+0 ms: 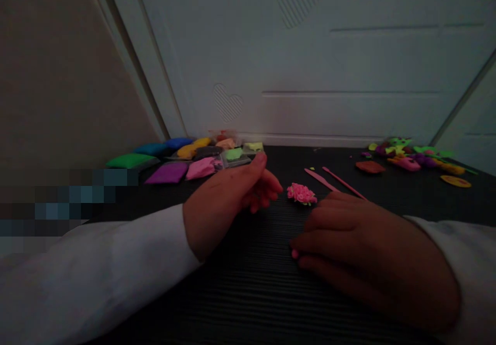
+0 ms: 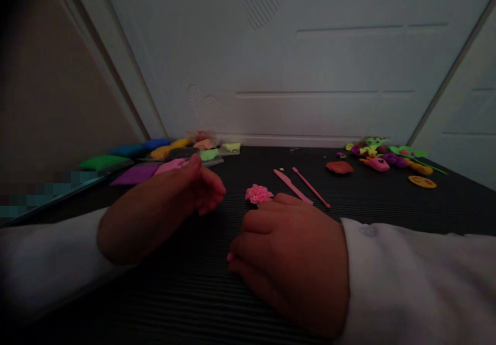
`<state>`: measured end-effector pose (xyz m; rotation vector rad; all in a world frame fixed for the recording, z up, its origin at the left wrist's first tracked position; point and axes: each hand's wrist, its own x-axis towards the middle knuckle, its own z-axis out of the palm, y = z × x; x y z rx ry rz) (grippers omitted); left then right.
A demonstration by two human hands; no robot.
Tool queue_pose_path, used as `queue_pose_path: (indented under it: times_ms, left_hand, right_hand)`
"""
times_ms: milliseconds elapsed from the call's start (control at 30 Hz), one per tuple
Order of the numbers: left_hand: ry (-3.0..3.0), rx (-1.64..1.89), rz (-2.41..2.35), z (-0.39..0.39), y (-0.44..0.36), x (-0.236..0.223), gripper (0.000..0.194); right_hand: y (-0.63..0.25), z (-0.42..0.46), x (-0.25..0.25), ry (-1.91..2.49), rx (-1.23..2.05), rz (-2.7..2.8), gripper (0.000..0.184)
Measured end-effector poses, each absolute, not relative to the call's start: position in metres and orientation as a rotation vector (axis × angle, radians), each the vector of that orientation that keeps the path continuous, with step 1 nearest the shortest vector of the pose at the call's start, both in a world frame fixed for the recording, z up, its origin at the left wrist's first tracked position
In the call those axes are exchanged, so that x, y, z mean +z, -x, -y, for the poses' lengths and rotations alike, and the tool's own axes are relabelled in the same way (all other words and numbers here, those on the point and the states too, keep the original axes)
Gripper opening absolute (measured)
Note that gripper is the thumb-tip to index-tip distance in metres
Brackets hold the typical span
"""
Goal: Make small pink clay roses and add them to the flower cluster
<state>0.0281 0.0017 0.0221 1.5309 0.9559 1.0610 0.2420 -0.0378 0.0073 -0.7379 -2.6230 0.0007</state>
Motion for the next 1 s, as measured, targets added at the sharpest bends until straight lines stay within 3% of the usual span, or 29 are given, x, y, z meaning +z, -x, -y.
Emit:
queue_pose_path:
  times_ms: [267,400,500,633,800,933,1000]
  left_hand:
    - [-1.511,1.116,-0.959,-0.004,-0.029,0.022,0.042]
    - [-1.521,1.13,-0.958,-0.004,-0.027,0.021,0.04]
    - [-1.529,1.136,-0.959,-0.004,-0.026,0.019,0.039]
    - [-1.556,1.126,-0.966,-0.005,-0.027,0.019,0.039]
    - [-1.574,1.12,-0.995,-0.004,-0.026,0.02,0.04]
    - [-1.591,1.11,-0.993,-0.002,-0.026,0.021,0.039]
    - [-1.592,1.111,-0.996,-0.002,-0.026,0.022,0.039]
  right_hand:
    - [-0.25,0.041,0.008,0.697,0.079,2.531,0.029]
    - [-0.25,0.04,0.009,0.546,-0.011,2.664,0.022]
    - [-0.248,0.037,0.003,0.415,-0.139,2.603,0.035]
    - [-0.247,0.036,-0.001,0.556,-0.16,2.443,0.036]
    - [-0.25,0.039,0.003,0.408,-0.131,2.675,0.037]
    - [-0.253,0.039,0.004,0.662,-0.088,2.568,0.033]
    - [-0.255,0.038,0.003,0.573,-0.058,2.645,0.036]
